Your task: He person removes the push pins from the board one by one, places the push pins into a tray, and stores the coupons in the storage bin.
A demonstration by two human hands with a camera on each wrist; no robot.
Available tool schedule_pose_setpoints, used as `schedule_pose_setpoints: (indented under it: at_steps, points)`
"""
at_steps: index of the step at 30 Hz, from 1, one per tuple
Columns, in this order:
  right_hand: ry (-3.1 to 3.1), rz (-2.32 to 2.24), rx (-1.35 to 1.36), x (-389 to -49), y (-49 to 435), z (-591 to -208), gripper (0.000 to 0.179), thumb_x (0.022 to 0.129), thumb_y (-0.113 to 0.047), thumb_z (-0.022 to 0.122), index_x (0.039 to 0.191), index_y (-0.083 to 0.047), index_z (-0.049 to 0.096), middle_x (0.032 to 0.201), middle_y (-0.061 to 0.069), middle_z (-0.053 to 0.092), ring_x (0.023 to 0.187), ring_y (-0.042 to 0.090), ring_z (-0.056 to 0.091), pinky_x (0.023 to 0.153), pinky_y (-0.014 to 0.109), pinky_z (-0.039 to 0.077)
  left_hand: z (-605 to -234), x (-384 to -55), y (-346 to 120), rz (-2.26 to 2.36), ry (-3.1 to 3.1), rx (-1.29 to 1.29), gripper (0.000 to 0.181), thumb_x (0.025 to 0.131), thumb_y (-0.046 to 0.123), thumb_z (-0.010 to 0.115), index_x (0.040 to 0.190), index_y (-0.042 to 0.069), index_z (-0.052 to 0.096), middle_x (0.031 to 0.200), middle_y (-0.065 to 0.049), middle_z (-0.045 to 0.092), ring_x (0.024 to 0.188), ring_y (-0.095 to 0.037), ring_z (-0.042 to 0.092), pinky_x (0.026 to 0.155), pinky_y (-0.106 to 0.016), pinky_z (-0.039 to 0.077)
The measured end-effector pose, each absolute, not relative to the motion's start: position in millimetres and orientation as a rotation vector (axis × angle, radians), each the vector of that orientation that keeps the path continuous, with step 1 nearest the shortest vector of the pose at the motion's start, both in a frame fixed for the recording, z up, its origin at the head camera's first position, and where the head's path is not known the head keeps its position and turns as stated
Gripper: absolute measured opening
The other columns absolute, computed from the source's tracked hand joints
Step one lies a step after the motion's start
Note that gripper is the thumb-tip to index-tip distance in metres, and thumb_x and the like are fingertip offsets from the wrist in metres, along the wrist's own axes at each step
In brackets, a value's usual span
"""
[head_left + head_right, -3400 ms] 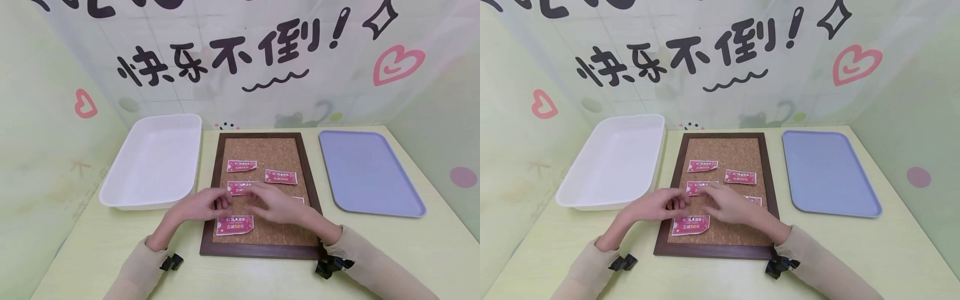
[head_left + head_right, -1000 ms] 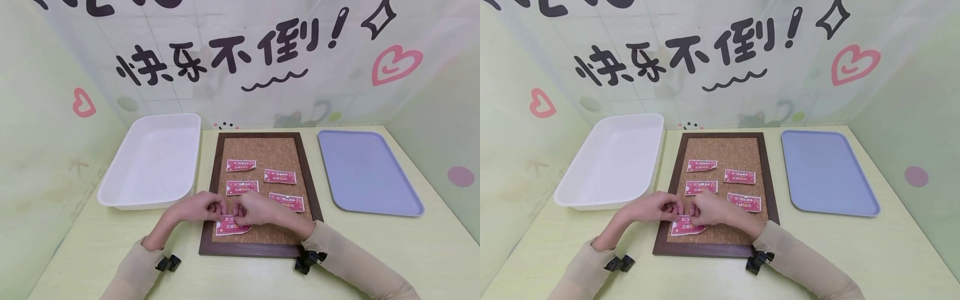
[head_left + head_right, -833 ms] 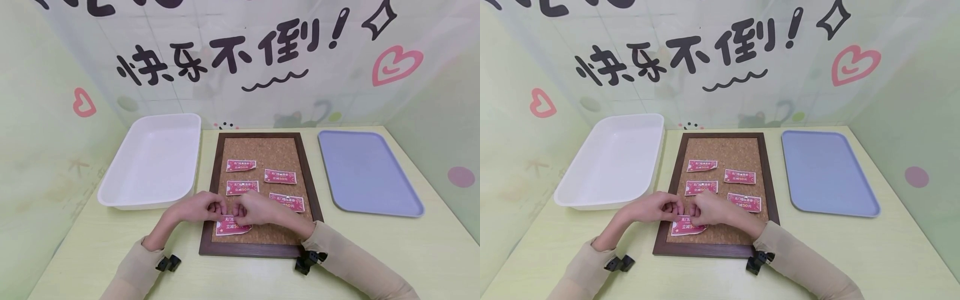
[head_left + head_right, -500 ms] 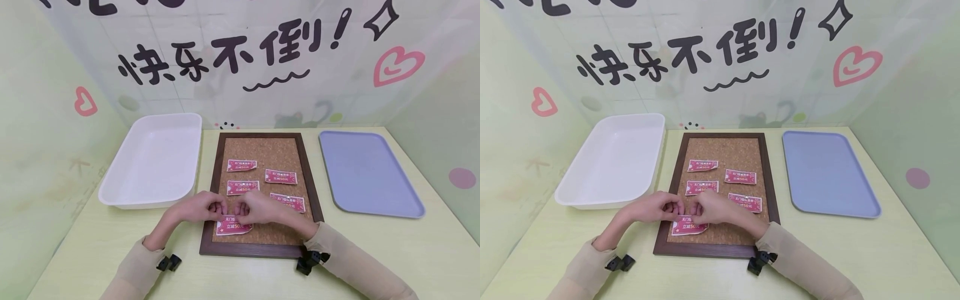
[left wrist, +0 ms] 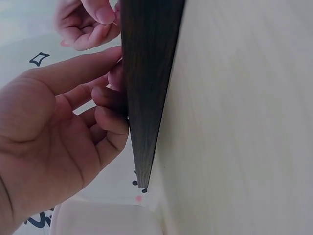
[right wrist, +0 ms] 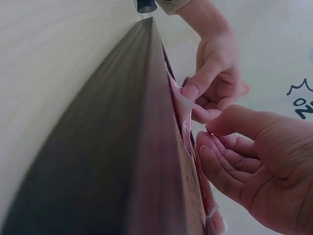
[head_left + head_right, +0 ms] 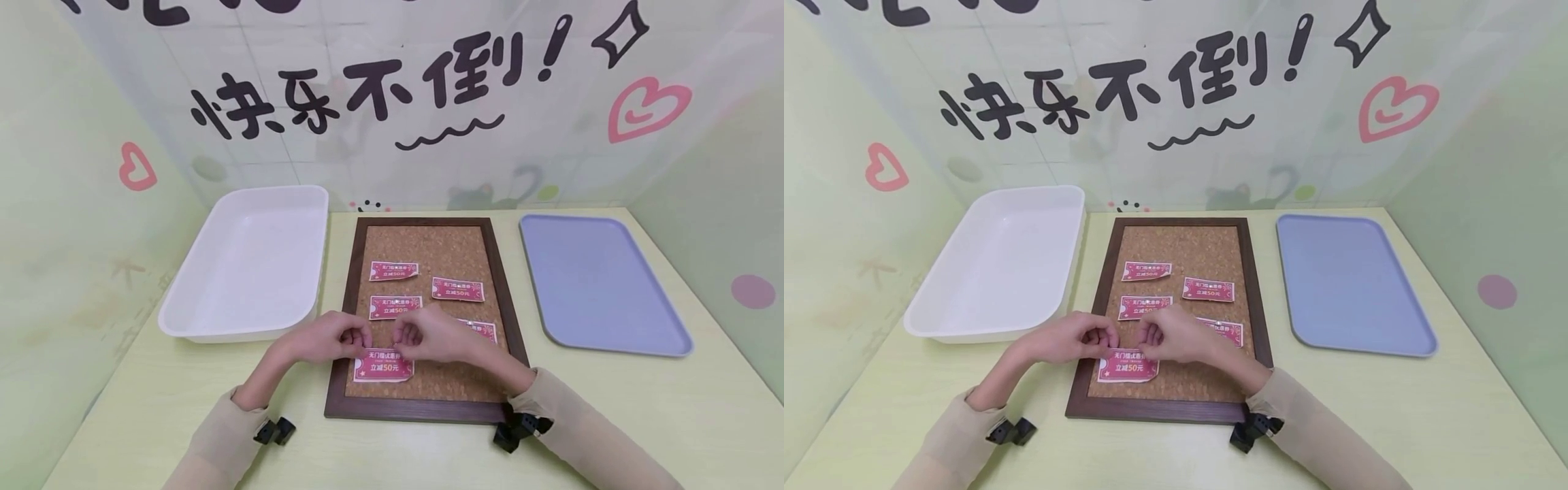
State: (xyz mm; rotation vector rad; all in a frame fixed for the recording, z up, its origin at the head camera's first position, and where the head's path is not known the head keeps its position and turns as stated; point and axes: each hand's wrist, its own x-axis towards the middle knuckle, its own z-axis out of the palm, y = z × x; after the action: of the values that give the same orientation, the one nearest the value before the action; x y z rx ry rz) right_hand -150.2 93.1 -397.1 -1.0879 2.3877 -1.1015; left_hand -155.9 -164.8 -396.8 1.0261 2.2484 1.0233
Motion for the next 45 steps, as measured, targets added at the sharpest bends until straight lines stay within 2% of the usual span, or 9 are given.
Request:
schedule_pose_setpoints:
  at_steps: [7, 14, 22, 28, 36, 45]
  points:
    - [2.442, -1.13, -1.109, -156, 108, -389, 0.008, 0.087, -0.004, 0.074, 0.092, -0.008, 0.069, 0.083, -0.006, 0.068, 0.076, 0.004, 0.063, 0.07, 0.023, 0.056, -391, -154, -163, 1.022, 2.326, 1.009, 0.004, 0.094, 0.007, 0.069, 0.098, 0.006, 0.068, 0.077, 0.007, 0.059, 0.069, -0.008, 0.053, 0.065, -0.025, 0.049]
    - [2.549, -1.141, -1.022, -160, 127, -376, 0.009, 0.087, -0.002, 0.074, 0.092, -0.007, 0.069, 0.082, -0.005, 0.067, 0.075, 0.006, 0.063, 0.069, 0.024, 0.056, -378, -151, -159, 1.062, 2.391, 1.025, 0.006, 0.095, 0.005, 0.067, 0.093, 0.01, 0.065, 0.077, 0.006, 0.06, 0.065, -0.009, 0.051, 0.059, -0.024, 0.046]
    - [2.663, -1.136, -1.003, -164, 148, -367, 0.011, 0.086, 0.0, 0.073, 0.093, -0.008, 0.07, 0.084, -0.005, 0.068, 0.077, 0.008, 0.064, 0.069, 0.024, 0.056, -369, -152, -159, 1.143, 2.427, 0.966, 0.003, 0.096, 0.007, 0.066, 0.1, 0.008, 0.065, 0.083, 0.004, 0.061, 0.075, -0.013, 0.057, 0.067, -0.026, 0.05]
    - [2.716, -1.158, -1.014, -167, 166, -368, 0.009, 0.088, 0.001, 0.072, 0.096, -0.002, 0.073, 0.086, 0.001, 0.071, 0.076, 0.009, 0.065, 0.068, 0.025, 0.057, -362, -153, -163, 1.197, 2.471, 0.955, 0.005, 0.096, 0.007, 0.067, 0.1, 0.008, 0.066, 0.087, 0.004, 0.063, 0.08, -0.015, 0.058, 0.071, -0.027, 0.05]
    - [2.781, -1.172, -0.956, -170, 191, -368, 0.011, 0.089, 0.004, 0.07, 0.098, 0.0, 0.074, 0.09, 0.004, 0.073, 0.079, 0.014, 0.068, 0.07, 0.026, 0.058, -357, -157, -170, 1.243, 2.543, 0.904, 0.006, 0.096, 0.007, 0.068, 0.1, 0.01, 0.067, 0.086, 0.003, 0.063, 0.08, -0.017, 0.058, 0.07, -0.027, 0.049]
    - [2.869, -1.138, -0.942, -171, 219, -367, 0.013, 0.092, 0.004, 0.069, 0.104, 0.0, 0.074, 0.094, 0.006, 0.074, 0.08, 0.014, 0.068, 0.07, 0.025, 0.056, -357, -166, -180, 1.298, 2.573, 0.807, 0.005, 0.096, 0.008, 0.069, 0.1, 0.008, 0.067, 0.086, -0.001, 0.063, 0.081, -0.02, 0.058, 0.07, -0.026, 0.049]
